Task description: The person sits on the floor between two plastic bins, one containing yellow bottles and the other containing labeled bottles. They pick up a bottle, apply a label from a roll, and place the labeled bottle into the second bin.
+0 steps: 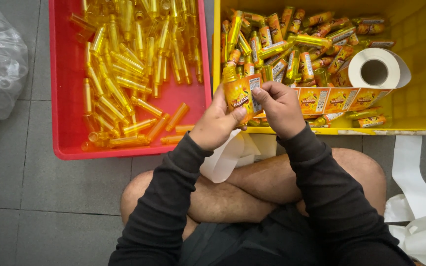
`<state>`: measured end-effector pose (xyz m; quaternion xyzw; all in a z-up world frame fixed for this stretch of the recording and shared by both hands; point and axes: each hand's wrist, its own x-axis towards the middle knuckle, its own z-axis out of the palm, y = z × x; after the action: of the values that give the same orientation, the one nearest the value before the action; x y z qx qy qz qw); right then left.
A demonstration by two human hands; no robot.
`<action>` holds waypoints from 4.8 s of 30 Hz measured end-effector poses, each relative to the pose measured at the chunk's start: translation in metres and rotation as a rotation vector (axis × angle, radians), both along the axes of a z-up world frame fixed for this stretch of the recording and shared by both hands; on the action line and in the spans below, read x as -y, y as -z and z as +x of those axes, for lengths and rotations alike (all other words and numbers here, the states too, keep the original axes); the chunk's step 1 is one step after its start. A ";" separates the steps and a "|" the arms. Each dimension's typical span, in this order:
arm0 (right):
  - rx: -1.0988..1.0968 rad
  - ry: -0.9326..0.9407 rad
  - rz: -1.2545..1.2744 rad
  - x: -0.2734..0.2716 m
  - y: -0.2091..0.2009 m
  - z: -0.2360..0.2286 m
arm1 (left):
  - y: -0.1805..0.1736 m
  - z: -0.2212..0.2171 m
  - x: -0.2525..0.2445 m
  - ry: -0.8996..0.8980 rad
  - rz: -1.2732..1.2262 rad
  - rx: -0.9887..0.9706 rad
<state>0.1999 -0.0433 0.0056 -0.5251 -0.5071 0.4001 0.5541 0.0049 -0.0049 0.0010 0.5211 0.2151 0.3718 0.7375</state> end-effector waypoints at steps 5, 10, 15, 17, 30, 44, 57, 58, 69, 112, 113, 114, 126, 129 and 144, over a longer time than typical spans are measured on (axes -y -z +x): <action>-0.014 0.010 -0.009 0.000 -0.001 -0.002 | 0.013 0.000 -0.003 0.026 0.030 -0.035; -0.019 -0.003 -0.014 0.000 -0.006 -0.007 | 0.014 0.001 -0.010 -0.006 -0.074 -0.047; -0.026 -0.055 -0.014 0.001 -0.014 -0.011 | 0.016 -0.002 -0.016 -0.089 -0.077 -0.055; -0.033 -0.046 -0.007 0.000 -0.012 -0.010 | 0.006 -0.002 -0.011 -0.056 -0.010 -0.069; 0.017 -0.120 -0.005 0.001 -0.010 -0.012 | 0.008 0.001 -0.013 -0.127 0.001 -0.129; 0.060 -0.084 -0.005 0.002 -0.009 -0.012 | 0.021 0.003 -0.015 -0.143 -0.060 -0.041; 0.057 -0.068 -0.014 0.002 -0.016 -0.012 | -0.008 -0.003 -0.008 -0.077 0.036 -0.099; 0.057 -0.068 -0.014 0.002 -0.014 -0.012 | -0.011 -0.003 -0.007 -0.077 0.036 -0.099; 0.160 -0.069 -0.025 0.002 -0.015 -0.013 | -0.033 -0.002 -0.001 -0.098 0.120 -0.411; 0.038 -0.009 -0.139 0.001 0.011 -0.034 | -0.027 -0.006 -0.022 -0.576 -0.040 -0.259; 0.049 -0.029 -0.130 -0.001 0.013 -0.034 | -0.025 -0.005 -0.024 -0.567 -0.046 -0.264; 0.061 -0.049 -0.120 -0.004 0.015 -0.034 | -0.022 -0.003 -0.025 -0.558 -0.053 -0.268; 0.060 -0.016 -0.177 -0.014 0.032 -0.022 | -0.012 0.001 -0.037 -0.408 -0.266 -0.255; 0.037 0.004 -0.158 -0.016 0.025 -0.019 | -0.007 -0.003 -0.041 -0.395 -0.210 -0.280; -0.129 -0.114 -0.073 -0.028 0.045 0.002 | -0.042 0.015 -0.021 -0.161 0.420 -0.644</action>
<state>0.2023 -0.0152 -0.0392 -0.4885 -0.4846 0.4821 0.5423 0.0199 0.0158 0.0432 0.7323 0.3949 0.2816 0.4779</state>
